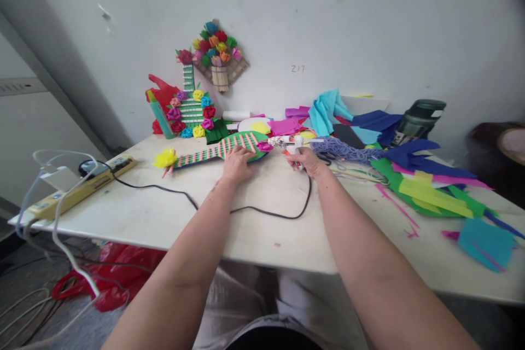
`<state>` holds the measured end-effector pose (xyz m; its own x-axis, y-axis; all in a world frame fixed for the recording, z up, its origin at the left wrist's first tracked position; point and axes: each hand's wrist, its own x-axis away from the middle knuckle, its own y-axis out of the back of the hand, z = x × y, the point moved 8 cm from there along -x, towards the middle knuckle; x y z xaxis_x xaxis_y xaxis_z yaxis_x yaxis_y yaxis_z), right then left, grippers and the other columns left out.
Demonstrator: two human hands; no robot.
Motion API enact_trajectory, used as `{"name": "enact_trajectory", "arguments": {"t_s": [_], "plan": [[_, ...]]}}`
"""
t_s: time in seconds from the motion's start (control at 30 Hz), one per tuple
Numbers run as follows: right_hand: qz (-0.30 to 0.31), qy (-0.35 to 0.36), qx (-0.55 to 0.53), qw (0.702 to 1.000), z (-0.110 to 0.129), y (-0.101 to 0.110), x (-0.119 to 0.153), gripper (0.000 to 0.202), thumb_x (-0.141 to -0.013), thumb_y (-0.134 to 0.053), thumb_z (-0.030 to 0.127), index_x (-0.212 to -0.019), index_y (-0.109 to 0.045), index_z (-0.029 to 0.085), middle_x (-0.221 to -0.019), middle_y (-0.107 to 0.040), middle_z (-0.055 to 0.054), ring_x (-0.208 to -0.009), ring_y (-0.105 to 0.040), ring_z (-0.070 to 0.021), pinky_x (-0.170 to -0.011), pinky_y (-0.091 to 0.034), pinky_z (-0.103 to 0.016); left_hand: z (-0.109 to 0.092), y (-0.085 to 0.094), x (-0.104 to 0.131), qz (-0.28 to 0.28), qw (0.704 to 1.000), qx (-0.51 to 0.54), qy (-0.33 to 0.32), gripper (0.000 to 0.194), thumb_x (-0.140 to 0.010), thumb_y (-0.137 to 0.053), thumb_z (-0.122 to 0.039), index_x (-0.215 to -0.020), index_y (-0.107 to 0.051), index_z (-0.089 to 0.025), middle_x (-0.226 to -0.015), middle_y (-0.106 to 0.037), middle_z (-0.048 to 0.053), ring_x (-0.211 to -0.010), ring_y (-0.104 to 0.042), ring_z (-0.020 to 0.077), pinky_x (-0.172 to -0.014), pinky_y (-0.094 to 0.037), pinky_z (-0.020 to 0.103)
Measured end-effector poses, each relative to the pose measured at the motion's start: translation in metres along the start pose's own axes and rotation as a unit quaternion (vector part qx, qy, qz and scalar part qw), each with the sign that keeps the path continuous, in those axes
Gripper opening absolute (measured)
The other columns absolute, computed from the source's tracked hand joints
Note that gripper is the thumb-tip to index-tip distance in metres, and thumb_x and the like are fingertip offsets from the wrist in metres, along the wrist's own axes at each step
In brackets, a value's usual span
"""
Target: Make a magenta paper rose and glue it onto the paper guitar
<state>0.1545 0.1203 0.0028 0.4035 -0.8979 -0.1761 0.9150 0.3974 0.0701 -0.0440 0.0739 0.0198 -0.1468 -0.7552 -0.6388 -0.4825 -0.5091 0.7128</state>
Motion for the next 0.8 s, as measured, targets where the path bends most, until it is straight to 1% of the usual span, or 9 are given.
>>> {"name": "enact_trajectory", "arguments": {"t_s": [0.1,0.17,0.23,0.4,0.53,0.67,0.8], "plan": [[0.015,-0.014,0.009,1.0,0.0,-0.002,0.002,0.031,-0.056,-0.075,0.041,-0.064,-0.061,0.015,-0.046,-0.053,0.003,-0.036,-0.043,-0.0074,-0.036,-0.029,-0.022,0.006,0.002,0.0,-0.025,0.999,0.033,0.026,0.016,-0.068,-0.07,-0.028,-0.082,-0.074,-0.024,-0.096,-0.069,0.01,-0.107,-0.053,0.0324,-0.1,-0.036,0.049],[0.022,-0.021,0.015,0.999,0.0,-0.002,0.004,0.033,-0.056,-0.075,0.043,-0.055,-0.056,0.015,-0.045,-0.053,0.002,-0.034,-0.042,-0.0069,-0.035,-0.028,-0.022,0.012,0.002,-0.002,-0.037,0.997,0.063,0.037,0.008,-0.069,-0.071,-0.028,-0.076,-0.073,-0.025,-0.092,-0.07,0.01,-0.104,-0.055,0.0308,-0.098,-0.037,0.049],[0.028,-0.023,0.019,0.999,0.0,-0.001,0.004,0.035,-0.057,-0.074,0.043,-0.051,-0.054,0.015,-0.044,-0.053,0.001,-0.032,-0.041,-0.0065,-0.034,-0.027,-0.022,0.018,0.0,-0.003,-0.036,0.995,0.089,0.04,0.004,-0.07,-0.071,-0.028,-0.073,-0.073,-0.026,-0.092,-0.07,0.009,-0.1,-0.056,0.0293,-0.097,-0.038,0.048],[0.039,-0.028,0.018,0.999,-0.005,0.003,0.003,0.029,-0.059,-0.071,0.04,-0.055,-0.059,0.014,-0.044,-0.054,0.001,-0.031,-0.042,-0.0073,-0.034,-0.026,-0.022,0.027,-0.001,-0.006,-0.044,0.988,0.138,0.048,0.007,-0.068,-0.074,-0.035,-0.069,-0.073,-0.028,-0.087,-0.072,0.006,-0.093,-0.059,0.0264,-0.095,-0.041,0.045],[0.043,-0.04,0.041,0.997,-0.005,0.001,0.004,0.03,-0.058,-0.071,0.039,-0.049,-0.056,0.014,-0.042,-0.054,0.0,-0.03,-0.041,-0.0068,-0.034,-0.027,-0.023,0.031,0.0,-0.006,-0.057,0.985,0.151,0.056,0.01,-0.07,-0.073,-0.036,-0.064,-0.072,-0.028,-0.081,-0.073,0.005,-0.09,-0.06,0.0257,-0.094,-0.043,0.044],[0.047,-0.048,0.051,0.996,-0.003,-0.003,0.006,0.029,-0.058,-0.071,0.038,-0.049,-0.056,0.014,-0.042,-0.054,0.001,-0.029,-0.04,-0.0066,-0.034,-0.027,-0.022,0.033,0.001,-0.006,-0.071,0.984,0.149,0.065,0.013,-0.073,-0.07,-0.032,-0.061,-0.07,-0.026,-0.079,-0.072,0.006,-0.085,-0.061,0.0254,-0.09,-0.045,0.042],[0.041,-0.039,0.061,0.997,-0.004,-0.004,0.005,0.03,-0.055,-0.074,0.038,-0.051,-0.056,0.014,-0.042,-0.054,0.001,-0.029,-0.041,-0.0066,-0.033,-0.026,-0.022,0.035,0.0,-0.007,-0.075,0.984,0.141,0.079,0.016,-0.073,-0.067,-0.027,-0.057,-0.067,-0.024,-0.083,-0.072,0.007,-0.084,-0.062,0.0241,-0.091,-0.045,0.042]]}}
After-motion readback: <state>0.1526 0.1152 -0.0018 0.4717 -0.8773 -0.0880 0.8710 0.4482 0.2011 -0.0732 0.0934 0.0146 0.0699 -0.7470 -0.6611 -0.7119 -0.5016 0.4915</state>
